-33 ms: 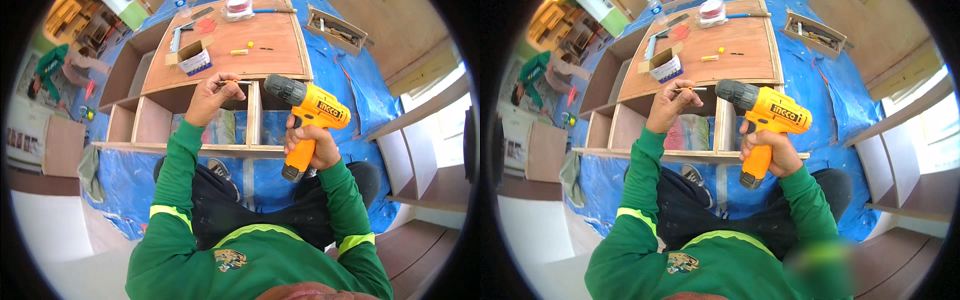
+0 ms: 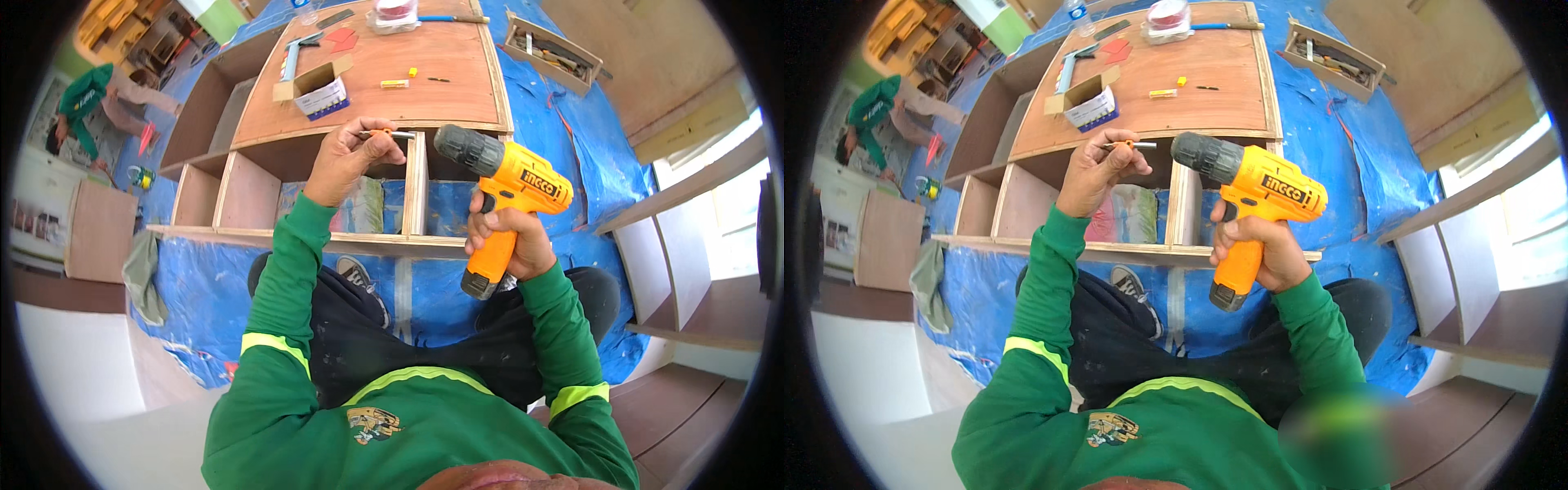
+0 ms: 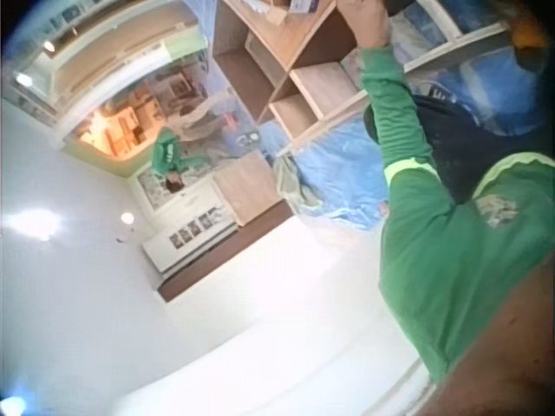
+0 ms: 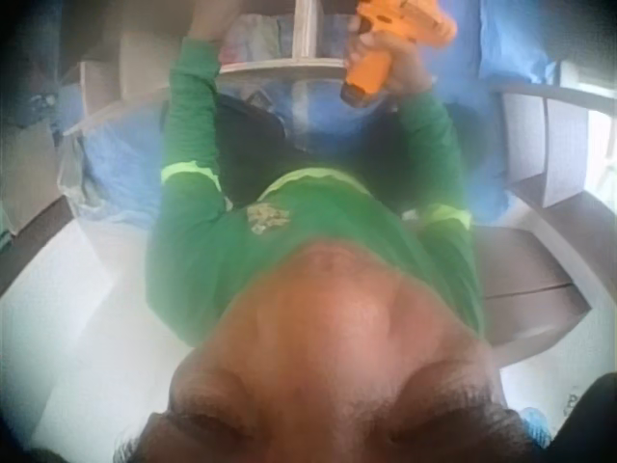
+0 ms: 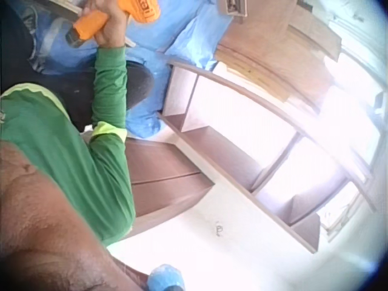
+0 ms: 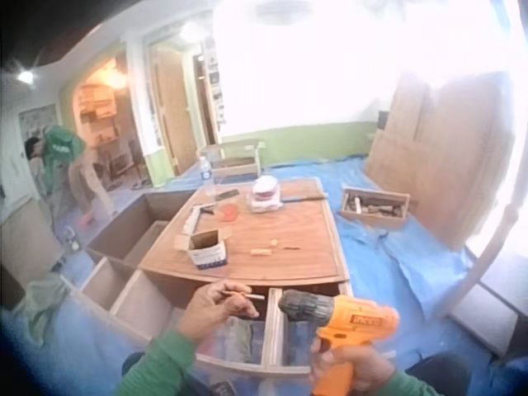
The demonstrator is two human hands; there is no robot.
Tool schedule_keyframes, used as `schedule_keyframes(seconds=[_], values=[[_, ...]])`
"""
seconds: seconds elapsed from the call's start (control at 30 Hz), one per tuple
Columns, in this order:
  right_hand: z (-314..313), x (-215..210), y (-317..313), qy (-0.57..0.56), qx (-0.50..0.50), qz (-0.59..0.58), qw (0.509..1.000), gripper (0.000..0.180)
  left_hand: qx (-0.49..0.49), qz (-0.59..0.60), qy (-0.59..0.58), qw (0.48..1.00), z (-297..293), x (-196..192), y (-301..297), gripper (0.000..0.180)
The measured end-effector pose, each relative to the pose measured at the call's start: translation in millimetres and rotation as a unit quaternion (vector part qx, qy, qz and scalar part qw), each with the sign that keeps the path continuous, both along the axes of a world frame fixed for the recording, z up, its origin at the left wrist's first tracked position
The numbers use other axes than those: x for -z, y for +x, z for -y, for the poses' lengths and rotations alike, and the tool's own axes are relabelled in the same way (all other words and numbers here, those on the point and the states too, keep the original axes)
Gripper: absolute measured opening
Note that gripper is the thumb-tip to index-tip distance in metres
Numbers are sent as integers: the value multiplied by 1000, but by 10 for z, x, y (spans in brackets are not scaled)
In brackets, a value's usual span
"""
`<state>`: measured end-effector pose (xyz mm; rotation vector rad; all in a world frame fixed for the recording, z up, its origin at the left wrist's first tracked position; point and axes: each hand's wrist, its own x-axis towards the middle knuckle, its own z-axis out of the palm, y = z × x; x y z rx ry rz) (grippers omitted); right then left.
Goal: The person sits on the floor and uses a cordless drill to fasten screws into wooden shelves and dividers of a cabinet. They align the wooden pieces and drive screws to secure the structure.
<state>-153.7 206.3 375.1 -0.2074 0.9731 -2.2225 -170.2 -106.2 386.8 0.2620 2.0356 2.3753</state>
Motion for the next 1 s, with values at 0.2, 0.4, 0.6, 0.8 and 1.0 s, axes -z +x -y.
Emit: schedule_keyframes(seconds=[0.2, 0.4, 0.6, 0.8, 1.0], values=[[80, 130, 143, -15, -34, 3, 999, 35, -12, -15, 115, 993, -126, 91, 248, 29], [214, 199, 157, 1, -46, -17, 999, 33, -15, -25, 138, 990, -183, 122, 227, 31], [285, 265, 136, -42, -49, 4, 998, 31, -46, -52, 99, 993, -209, 83, 289, 31], [297, 282, 113, -20, -47, 0, 999, 32, -46, -34, 129, 990, -220, 165, 282, 34], [245, 299, 87, 41, -10, -48, 998, 35, -50, 7, 193, 980, -376, 271, 307, 33]])
